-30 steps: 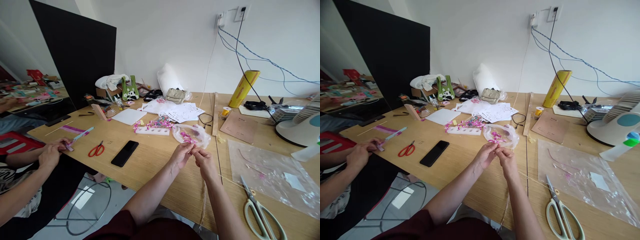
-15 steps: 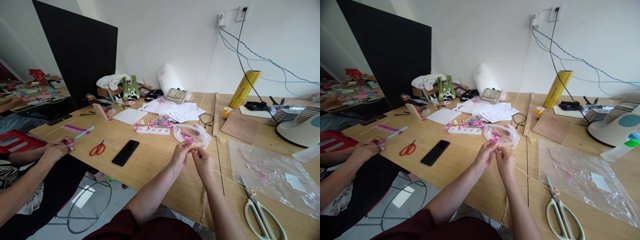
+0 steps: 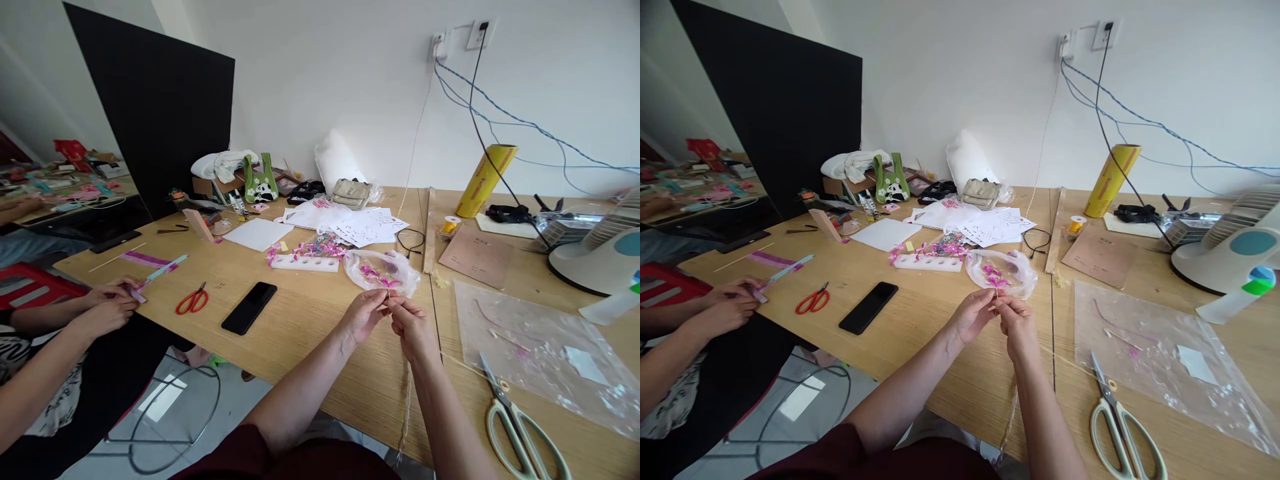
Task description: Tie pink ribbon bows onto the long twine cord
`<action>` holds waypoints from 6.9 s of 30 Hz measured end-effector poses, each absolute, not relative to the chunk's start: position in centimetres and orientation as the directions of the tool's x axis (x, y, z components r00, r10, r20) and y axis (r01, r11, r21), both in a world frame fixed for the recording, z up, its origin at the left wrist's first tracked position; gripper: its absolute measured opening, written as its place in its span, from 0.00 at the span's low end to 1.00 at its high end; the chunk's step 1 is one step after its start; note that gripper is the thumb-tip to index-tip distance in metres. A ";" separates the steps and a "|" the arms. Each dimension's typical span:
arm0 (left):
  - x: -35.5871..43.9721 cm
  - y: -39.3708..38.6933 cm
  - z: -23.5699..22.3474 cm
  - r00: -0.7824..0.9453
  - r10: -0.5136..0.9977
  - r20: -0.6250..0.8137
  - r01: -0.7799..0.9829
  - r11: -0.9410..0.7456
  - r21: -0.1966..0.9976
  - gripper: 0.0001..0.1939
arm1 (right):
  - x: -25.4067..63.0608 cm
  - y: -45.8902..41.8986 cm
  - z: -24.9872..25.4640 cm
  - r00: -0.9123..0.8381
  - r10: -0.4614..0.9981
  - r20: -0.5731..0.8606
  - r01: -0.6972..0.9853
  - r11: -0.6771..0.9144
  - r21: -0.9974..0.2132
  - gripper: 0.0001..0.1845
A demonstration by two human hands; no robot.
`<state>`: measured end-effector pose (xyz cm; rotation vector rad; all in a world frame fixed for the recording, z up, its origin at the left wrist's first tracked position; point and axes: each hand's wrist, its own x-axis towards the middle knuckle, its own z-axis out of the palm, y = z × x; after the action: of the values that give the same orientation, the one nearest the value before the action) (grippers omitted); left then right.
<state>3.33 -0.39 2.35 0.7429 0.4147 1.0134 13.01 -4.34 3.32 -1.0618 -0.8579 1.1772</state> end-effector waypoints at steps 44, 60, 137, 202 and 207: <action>3.4 -0.2 2.5 0.329 0.944 0.018 -0.676 0.222 0.703 0.10 | 12.9 -4.5 3.2 0.239 0.912 0.332 0.564 0.148 -0.812 0.13; 3.1 -1.1 2.5 0.434 0.897 0.085 -0.622 0.230 0.748 0.13 | 13.6 -4.7 3.2 0.211 0.970 0.124 -0.003 0.127 -0.992 0.10; 3.3 -0.4 2.7 0.362 0.931 0.045 -0.631 0.209 0.747 0.11 | 13.0 -5.1 3.0 0.213 0.923 0.320 0.532 0.165 -0.831 0.12; 2.7 3.3 -1.3 0.367 0.930 0.013 -0.495 0.183 0.849 0.11 | 15.6 -1.8 -0.7 0.140 0.983 0.118 0.200 0.089 -0.976 0.11; 2.6 3.1 -1.6 0.418 0.906 -0.060 -0.576 0.316 0.754 0.12 | 15.6 -1.8 -0.7 0.157 0.977 0.143 0.247 0.102 -0.964 0.11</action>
<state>2.64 3.11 -1.59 0.7253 0.5350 1.0393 15.62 -1.83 -0.65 -1.3634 -1.3034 0.8660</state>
